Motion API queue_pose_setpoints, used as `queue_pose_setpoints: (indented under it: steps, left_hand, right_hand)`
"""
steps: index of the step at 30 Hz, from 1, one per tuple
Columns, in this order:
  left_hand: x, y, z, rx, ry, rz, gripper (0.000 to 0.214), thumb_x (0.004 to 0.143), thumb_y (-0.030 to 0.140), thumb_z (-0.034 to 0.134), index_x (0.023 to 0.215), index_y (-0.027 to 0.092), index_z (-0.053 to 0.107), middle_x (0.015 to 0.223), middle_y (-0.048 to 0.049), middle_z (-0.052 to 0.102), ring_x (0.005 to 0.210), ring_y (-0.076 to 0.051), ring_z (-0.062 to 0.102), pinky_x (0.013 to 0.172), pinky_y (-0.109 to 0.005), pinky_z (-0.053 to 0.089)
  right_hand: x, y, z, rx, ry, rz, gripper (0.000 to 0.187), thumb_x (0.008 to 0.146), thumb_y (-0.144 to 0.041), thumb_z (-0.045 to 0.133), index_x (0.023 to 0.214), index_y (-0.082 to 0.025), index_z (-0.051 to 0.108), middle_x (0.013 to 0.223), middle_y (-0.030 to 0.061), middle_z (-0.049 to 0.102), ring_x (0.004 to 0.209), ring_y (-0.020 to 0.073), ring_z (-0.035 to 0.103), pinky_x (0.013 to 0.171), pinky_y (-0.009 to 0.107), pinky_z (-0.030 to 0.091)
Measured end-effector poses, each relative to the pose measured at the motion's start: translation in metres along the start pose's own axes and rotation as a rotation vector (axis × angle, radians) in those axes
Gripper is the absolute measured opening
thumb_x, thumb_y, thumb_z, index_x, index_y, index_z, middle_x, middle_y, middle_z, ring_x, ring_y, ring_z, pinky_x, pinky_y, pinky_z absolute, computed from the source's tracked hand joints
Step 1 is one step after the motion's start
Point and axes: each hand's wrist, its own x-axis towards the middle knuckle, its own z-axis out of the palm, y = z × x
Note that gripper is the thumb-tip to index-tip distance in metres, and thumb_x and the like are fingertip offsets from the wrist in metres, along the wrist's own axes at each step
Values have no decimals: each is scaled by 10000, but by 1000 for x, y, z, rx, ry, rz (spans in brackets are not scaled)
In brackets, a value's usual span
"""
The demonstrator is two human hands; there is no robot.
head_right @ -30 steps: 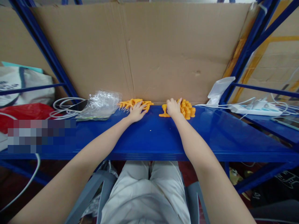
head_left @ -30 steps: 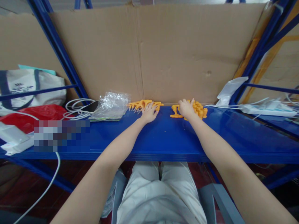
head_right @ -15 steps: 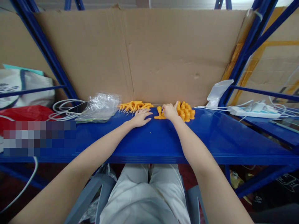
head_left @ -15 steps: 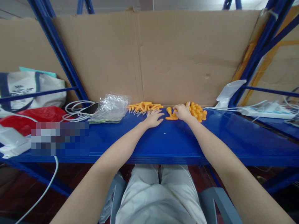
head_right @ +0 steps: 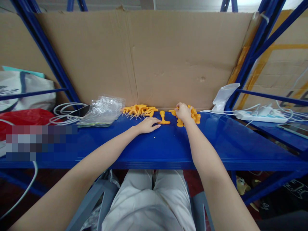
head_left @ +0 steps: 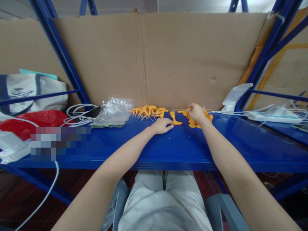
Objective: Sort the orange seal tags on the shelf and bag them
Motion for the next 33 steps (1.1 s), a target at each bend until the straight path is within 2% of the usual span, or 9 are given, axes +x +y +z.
queue_pose_setpoints:
  steps: [4,7,13,17,19,22,26,29,33]
  left_hand:
    - [-1,-1,-3,17,62,-18,280,964,306,495,1076,162,708,1123,-119,742,1057,-258,682,956,-403,515]
    - [-2,-2,-4,3,77,-43,244,951,275,512,1070,157,689,1060,-113,741,996,-248,692,909,-381,531]
    - [-3,2,0,27,83,-2,471,970,345,478,1409,183,535,1425,-152,582,1285,-285,560,1043,-444,458]
    - [-2,5,2,8,-65,-59,507,997,467,410,1467,291,473,1579,-90,444,1422,-304,417,1130,-556,343]
    - [-2,6,0,-19,-96,-77,469,1007,483,378,1406,287,527,1538,-82,494,1394,-282,445,1116,-525,362]
    - [-1,6,-4,-8,-33,-105,401,1014,440,365,1189,215,647,1353,-105,623,1272,-265,544,1066,-481,411]
    - [-3,6,-12,98,38,-254,289,971,352,448,917,174,669,1191,-123,672,1171,-293,604,1057,-529,400]
    - [-3,2,-15,79,68,-407,187,903,332,555,955,177,647,1119,-126,703,1111,-311,641,1008,-509,443]
    - [-1,-7,-13,-26,21,-542,259,792,301,667,1021,189,623,1027,-106,728,1022,-317,677,907,-467,501]
  right_hand:
    - [-4,-4,-3,-11,-24,-90,250,906,-207,519,1103,-224,671,1208,123,706,1187,319,625,1119,714,245]
    - [-11,-13,-3,-58,-105,-170,308,916,-180,495,1175,-207,659,1280,132,683,1255,313,590,1149,721,170]
    - [-19,-25,1,-244,-279,-200,430,883,-85,469,1237,-215,677,1237,120,717,1274,330,585,1133,765,95]
    - [-22,-30,-1,-312,-345,-177,522,872,-56,457,1326,-220,654,1261,137,708,1305,343,563,1139,762,81]
    - [-23,-33,-4,-340,-365,-168,542,870,-65,459,1360,-219,634,1315,140,680,1335,349,535,1140,762,69]
    - [-25,-39,-8,-397,-407,-140,546,855,-73,469,1360,-200,633,1364,143,646,1376,357,486,1137,765,51]
    - [-23,-40,-6,-446,-422,-128,523,837,-74,456,1317,-123,657,1371,197,624,1392,384,450,1128,778,39]
    - [-21,-36,-3,-420,-384,-173,511,815,-84,472,1280,-122,680,1306,211,652,1356,402,480,1103,810,50]
    - [-23,-34,0,-330,-293,-272,507,820,-91,475,1281,-161,673,1329,184,641,1338,377,502,1124,796,42]
